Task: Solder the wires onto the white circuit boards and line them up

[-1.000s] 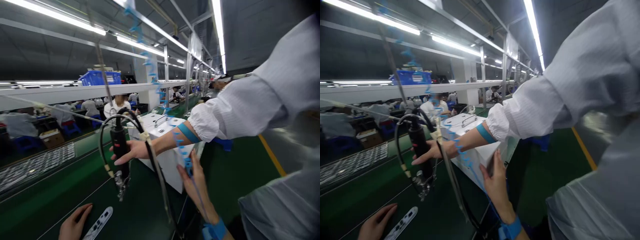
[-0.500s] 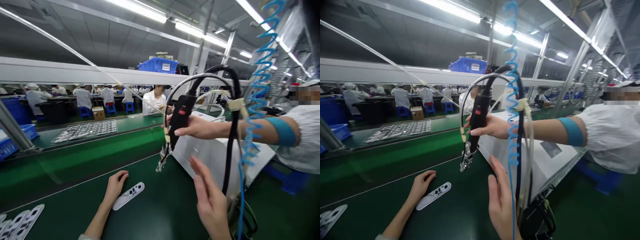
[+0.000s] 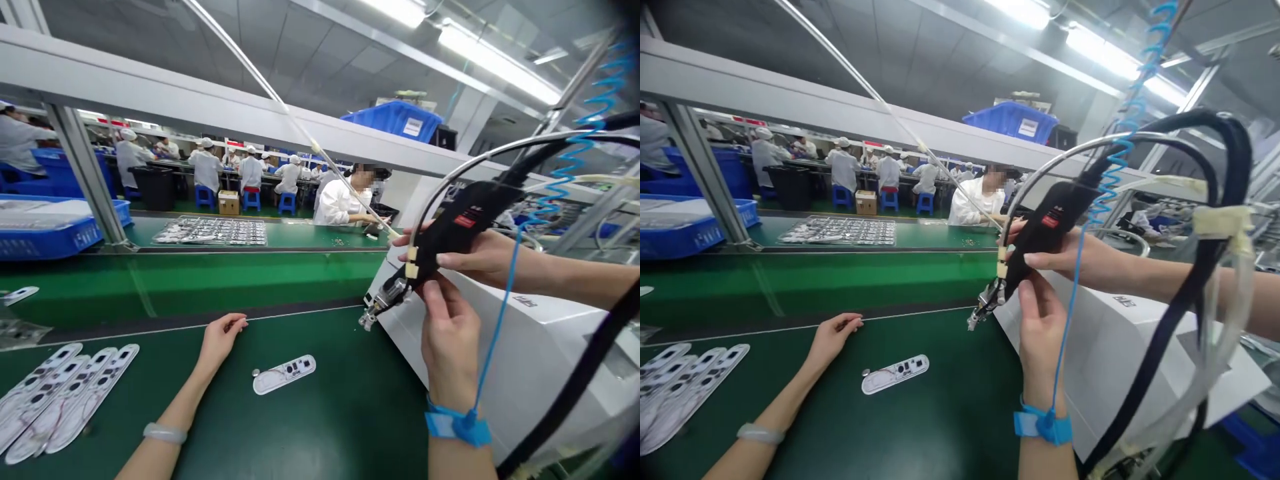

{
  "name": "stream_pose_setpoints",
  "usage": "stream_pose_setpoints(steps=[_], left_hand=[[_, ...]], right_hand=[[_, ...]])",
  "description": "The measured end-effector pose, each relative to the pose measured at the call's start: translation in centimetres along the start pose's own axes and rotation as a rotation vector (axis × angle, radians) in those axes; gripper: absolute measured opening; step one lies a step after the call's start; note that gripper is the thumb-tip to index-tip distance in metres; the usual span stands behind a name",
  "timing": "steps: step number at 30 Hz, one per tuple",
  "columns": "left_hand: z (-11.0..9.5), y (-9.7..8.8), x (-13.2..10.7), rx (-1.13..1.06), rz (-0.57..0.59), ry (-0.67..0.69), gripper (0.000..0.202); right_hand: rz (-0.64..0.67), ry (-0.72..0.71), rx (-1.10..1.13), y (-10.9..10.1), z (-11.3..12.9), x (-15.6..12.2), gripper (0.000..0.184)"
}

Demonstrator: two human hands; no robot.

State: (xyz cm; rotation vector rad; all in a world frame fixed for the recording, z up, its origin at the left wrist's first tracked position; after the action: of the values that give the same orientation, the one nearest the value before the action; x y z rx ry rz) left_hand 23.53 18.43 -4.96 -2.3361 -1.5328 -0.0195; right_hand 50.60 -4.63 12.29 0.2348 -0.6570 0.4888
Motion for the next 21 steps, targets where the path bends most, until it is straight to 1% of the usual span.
stream_pose_setpoints(steps=[3, 4, 6, 8, 10, 12, 14, 17, 19, 21], left_hand=[[-0.2, 0.5, -0.2, 0.009, 0.022, 0.008, 0.038], [-0.2, 0.7, -0.2, 0.013, 0.028, 0.009, 0.037], [-0.3, 0.9, -0.3, 0.025, 0.034, 0.010, 0.035], [-0.4, 1.0, -0.3, 0.042, 0.036, 0.012, 0.032], [-0.5, 0.9, -0.4, 0.065, 0.040, 0.019, 0.030], [-0.6, 1.0, -0.5, 0.094, 0.049, 0.035, 0.026], [-0.9, 1.2, -0.8, 0.130, 0.062, 0.060, 0.023], [-1.2, 1.8, -1.2, 0.194, 0.087, 0.106, 0.021], [-1.4, 2.1, -1.4, 0.242, 0.103, 0.127, 0.023], [-1.5, 2.2, -1.7, 0.297, 0.118, 0.134, 0.021]], right_hand=[[0.076, 0.049, 0.071, 0.1, -0.3, 1.0, 0.036], [0.124, 0.082, 0.108, 0.2, -0.4, 1.3, 0.033], [0.274, 0.145, 0.219, 0.3, -0.5, 1.9, 0.025], [0.480, 0.172, 0.345, 0.6, -0.5, 2.2, 0.021], [0.651, 0.152, 0.454, 1.1, -0.5, 2.1, 0.022], [0.744, 0.119, 0.558, 1.8, -0.3, 1.8, 0.026], [0.762, 0.086, 0.670, 2.8, 0.0, 1.7, 0.031], [0.744, 0.061, 0.803, 4.0, 0.6, 2.3, 0.036], [0.746, 0.051, 0.852, 4.4, 0.8, 3.1, 0.038], [0.711, 0.081, 0.838, 4.3, 0.7, 3.9, 0.044]])
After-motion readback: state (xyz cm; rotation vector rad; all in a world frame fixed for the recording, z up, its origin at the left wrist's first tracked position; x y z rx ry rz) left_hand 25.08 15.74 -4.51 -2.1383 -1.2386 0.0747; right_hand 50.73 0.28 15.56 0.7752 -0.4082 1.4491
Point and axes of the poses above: each hand's wrist, its own x-axis towards the middle knuckle, its own y-axis out of the palm, z = x × y, the point moved 1 cm from there along x, towards the middle knuckle, and after that the axes turned 7 degrees about z, right-handed, at the moved point
